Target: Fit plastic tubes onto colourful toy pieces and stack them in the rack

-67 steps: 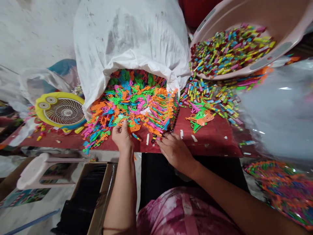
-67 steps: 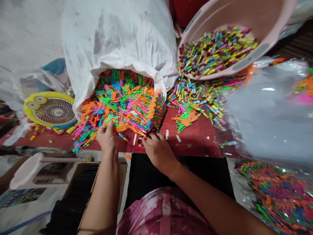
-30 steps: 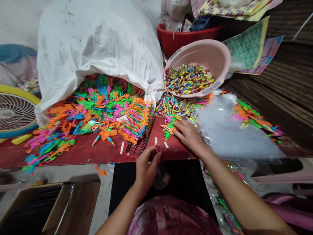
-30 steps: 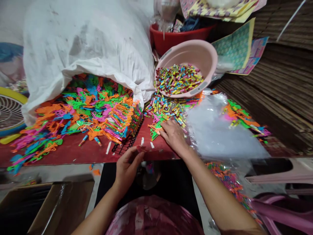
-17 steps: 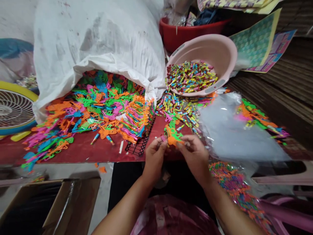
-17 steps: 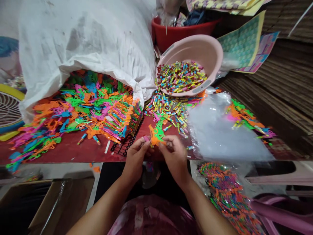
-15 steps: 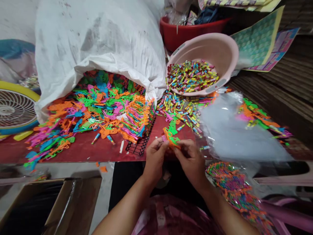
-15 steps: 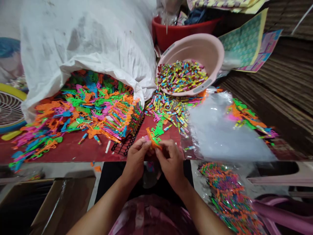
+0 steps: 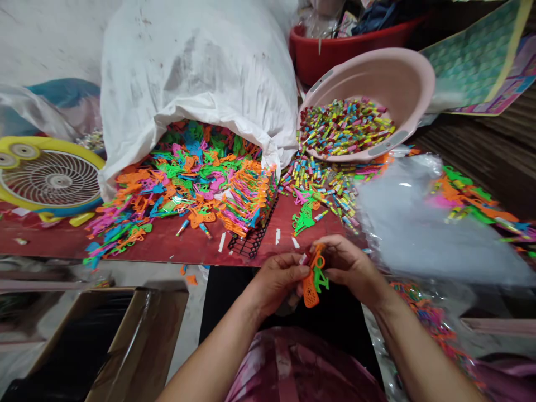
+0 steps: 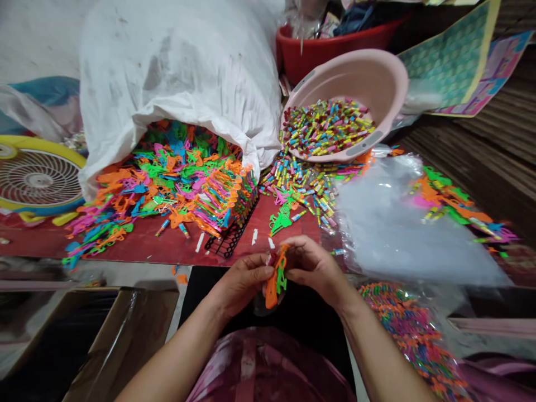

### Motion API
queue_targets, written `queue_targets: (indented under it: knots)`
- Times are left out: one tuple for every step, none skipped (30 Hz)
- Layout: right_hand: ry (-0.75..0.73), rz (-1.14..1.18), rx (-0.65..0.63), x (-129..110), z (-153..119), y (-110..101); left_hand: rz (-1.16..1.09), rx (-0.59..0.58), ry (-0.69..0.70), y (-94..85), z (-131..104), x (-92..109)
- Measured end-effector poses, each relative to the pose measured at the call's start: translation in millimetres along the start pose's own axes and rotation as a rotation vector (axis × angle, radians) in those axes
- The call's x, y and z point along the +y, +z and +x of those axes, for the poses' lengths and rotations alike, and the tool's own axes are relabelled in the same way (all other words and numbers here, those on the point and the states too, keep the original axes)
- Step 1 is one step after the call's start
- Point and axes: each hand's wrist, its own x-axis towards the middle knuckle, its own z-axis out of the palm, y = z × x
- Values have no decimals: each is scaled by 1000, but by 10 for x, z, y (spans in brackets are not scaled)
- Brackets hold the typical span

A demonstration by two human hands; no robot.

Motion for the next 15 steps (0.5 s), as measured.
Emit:
queue_targets:
  knots:
    - [8,16,-29,-10,3,-2,1,-24,-35,1,-18,-14]
    - [12,16,-72,-26,6,0,-5,-51,-72,-1,-36,-25]
    - [5,-2,-120,-46,9,2,-18,-76,-105,-4,-55,-32]
    - [-15,-36,-161,-69,12,6,-33,-95,-129,-8,-72,-36]
    - [-45,-81,-189,-90,12,12,-46,-106,-140,-14,-88,-38]
    - [-82,-130,-194,-108,8,19,-50,-115,-141,-20,-103,-37]
    - [-115,-176,-176,-121,-1,29,-42,-121,-131,-24,-116,-36]
    - [-137,-210,-144,-126,-15,42,-21,-128,-117,-25,-127,-36]
    - [-146,-222,-103,-121,-33,58,9,-137,-99,-22,-136,-37]
    - [-144,-215,-67,-109,-54,74,40,-144,-78,-14,-143,-40]
    - [-136,-189,-28,-88,-75,91,67,-143,-54,-1,-148,-46]
    - [-125,-154,11,-64,-95,107,88,-128,-23,16,-151,-53]
    - [-115,-124,51,-37,-112,120,107,-95,16,35,-153,-61]
    - [-111,-108,94,-13,-124,132,126,-46,65,53,-153,-68]
    - [-111,-110,137,6,-131,142,152,13,125,68,-152,-72]
